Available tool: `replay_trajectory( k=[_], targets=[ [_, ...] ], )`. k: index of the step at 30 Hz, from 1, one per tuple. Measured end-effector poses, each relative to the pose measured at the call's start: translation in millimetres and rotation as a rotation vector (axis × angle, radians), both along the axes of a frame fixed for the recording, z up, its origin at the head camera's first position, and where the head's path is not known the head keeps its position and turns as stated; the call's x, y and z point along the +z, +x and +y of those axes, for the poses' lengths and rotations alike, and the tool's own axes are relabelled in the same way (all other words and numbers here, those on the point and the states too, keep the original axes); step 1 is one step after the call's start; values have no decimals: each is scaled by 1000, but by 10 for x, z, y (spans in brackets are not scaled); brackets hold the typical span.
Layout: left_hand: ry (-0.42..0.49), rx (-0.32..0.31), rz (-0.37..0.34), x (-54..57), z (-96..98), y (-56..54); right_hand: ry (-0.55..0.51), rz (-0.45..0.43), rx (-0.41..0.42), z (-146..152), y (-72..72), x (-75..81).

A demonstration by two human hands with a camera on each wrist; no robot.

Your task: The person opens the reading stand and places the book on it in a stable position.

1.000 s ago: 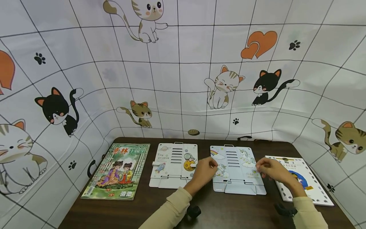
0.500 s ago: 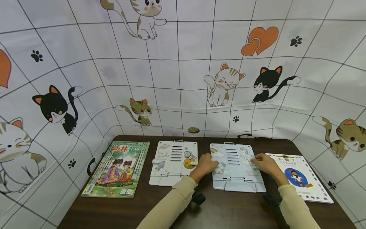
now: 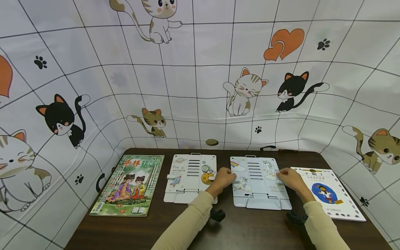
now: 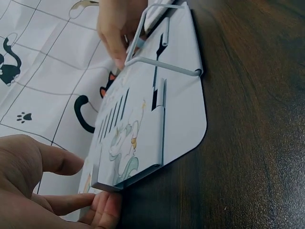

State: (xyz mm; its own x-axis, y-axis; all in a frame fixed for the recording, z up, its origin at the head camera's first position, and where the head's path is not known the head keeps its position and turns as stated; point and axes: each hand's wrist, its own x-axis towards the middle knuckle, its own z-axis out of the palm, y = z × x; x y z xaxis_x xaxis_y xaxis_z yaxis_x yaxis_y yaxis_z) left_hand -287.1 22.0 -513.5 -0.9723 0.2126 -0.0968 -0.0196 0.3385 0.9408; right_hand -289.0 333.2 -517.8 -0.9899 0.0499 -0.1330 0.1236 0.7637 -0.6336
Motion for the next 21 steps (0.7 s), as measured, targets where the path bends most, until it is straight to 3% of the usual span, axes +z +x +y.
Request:
replay_trajectory(
  k=[12, 21],
  targets=[
    [-24, 28, -29, 40, 47, 4, -54, 9, -37, -23, 25, 28],
    [0, 47, 56, 64, 74, -56, -107, 60, -46, -37, 99, 194]
  ],
)
